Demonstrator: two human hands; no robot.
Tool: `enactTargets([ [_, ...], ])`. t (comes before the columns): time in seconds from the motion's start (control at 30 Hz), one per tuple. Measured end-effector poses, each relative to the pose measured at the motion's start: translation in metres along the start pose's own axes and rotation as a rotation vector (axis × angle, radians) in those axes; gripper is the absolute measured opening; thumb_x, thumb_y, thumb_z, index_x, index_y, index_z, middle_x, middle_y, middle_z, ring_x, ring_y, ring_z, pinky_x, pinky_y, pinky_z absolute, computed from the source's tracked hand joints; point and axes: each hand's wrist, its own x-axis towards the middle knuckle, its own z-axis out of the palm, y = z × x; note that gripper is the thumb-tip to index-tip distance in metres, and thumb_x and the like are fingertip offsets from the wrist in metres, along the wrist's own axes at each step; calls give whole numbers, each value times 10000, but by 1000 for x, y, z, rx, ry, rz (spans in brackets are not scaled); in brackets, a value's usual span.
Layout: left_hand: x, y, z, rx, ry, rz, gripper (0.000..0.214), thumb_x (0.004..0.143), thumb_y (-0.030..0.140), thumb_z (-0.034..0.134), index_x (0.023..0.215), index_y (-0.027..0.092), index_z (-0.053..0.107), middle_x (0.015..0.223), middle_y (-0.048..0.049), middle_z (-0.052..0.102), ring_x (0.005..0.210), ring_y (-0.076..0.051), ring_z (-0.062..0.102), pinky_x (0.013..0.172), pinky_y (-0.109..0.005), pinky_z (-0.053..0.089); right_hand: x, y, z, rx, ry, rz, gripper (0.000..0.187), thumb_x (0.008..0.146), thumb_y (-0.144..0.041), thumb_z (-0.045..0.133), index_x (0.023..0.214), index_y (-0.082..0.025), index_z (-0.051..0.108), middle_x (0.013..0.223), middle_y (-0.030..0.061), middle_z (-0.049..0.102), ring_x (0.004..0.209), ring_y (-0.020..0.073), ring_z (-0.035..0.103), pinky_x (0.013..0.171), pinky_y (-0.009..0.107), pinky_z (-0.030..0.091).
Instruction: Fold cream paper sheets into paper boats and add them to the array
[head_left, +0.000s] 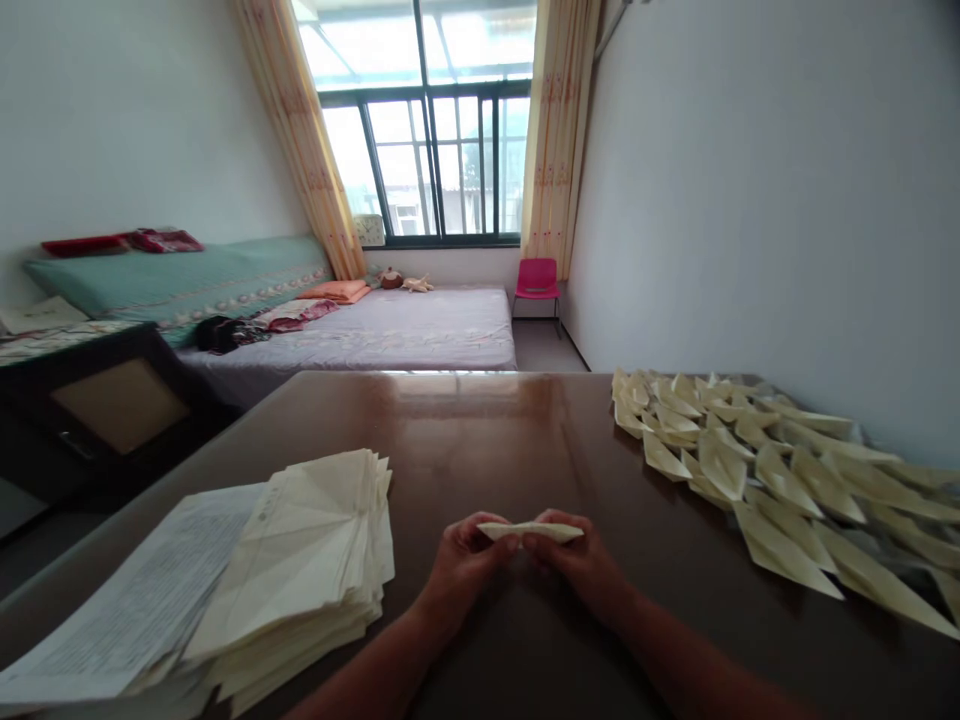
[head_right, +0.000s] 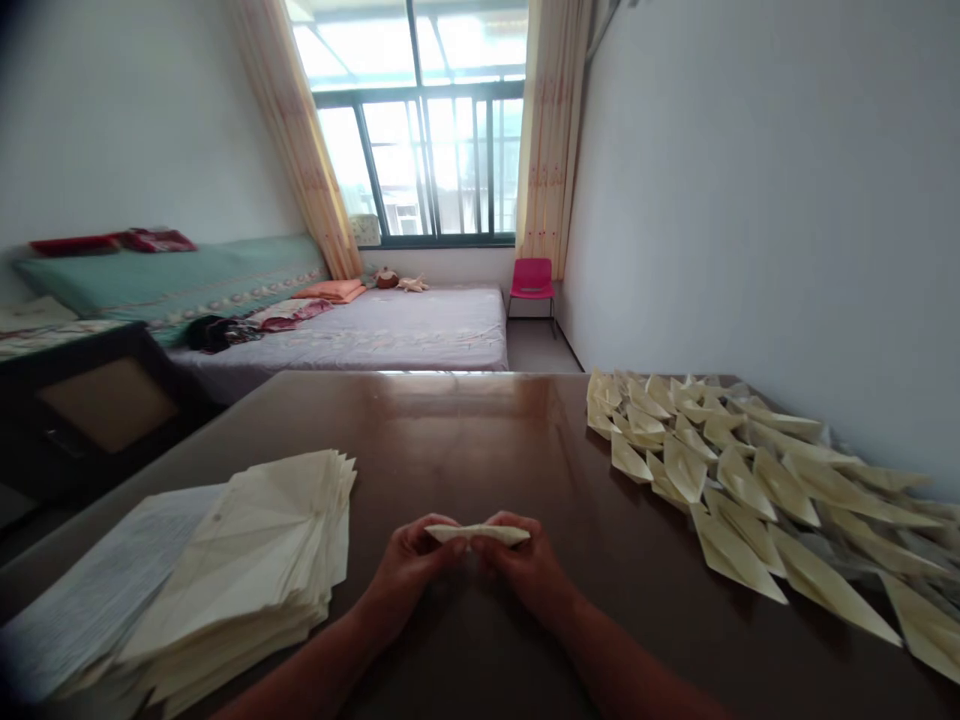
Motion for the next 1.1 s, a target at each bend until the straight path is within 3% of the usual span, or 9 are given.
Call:
enactTargets([
  [0.17,1,-3,0,138,-54,27,354,740,441,723,698,96,656,570,-7,597,539,-82,486,540,-198,369,3,4,-2,-41,-21,12,360,730,-500,708,742,-170,564,541,-33,556,490,93,465,486,212,371],
  [0.37,2,-1,-3,48,-51,-60,406,718,490,731,736,90,663,573,-8,592,505,-74,474,498,-187,378,0,2,0,-71,-130,-58,357,757,-478,694,897,-165,597,669,-9,613,562,105,513,526,215,413],
  [0.57,2,-2,-4,14,-72,-72,447,690,525,743,723,91,643,585,-2,577,506,-70,473,485,-180,384,0,12,2,-189,-93,-35,410,842,-538,567,720,-152,635,584,9,593,486,105,480,469,228,365],
  [0.77,-2,1,-2,27,-73,-69,431,701,523,736,726,109,618,578,13,562,509,-67,474,502,-177,403,-1,8,4,-158,-36,-72,407,792,-535,633,619,-172,568,487,-23,497,454,98,411,463,236,323],
  [0.93,-5,2,-3,108,-136,-91,453,750,562,670,696,123,570,521,31,510,422,-53,424,392,-161,331,-5,5,5,-135,-79,-65,441,806,-587,578,663,-170,565,500,-33,454,461,90,385,458,234,298],
  [1.1,-7,5,-1,144,-151,-103,467,740,562,679,638,148,488,474,40,486,384,-35,367,359,-151,263,-7,8,4,-101,-86,38,483,740,-657,610,813,-182,552,536,-48,469,480,91,395,452,220,299],
])
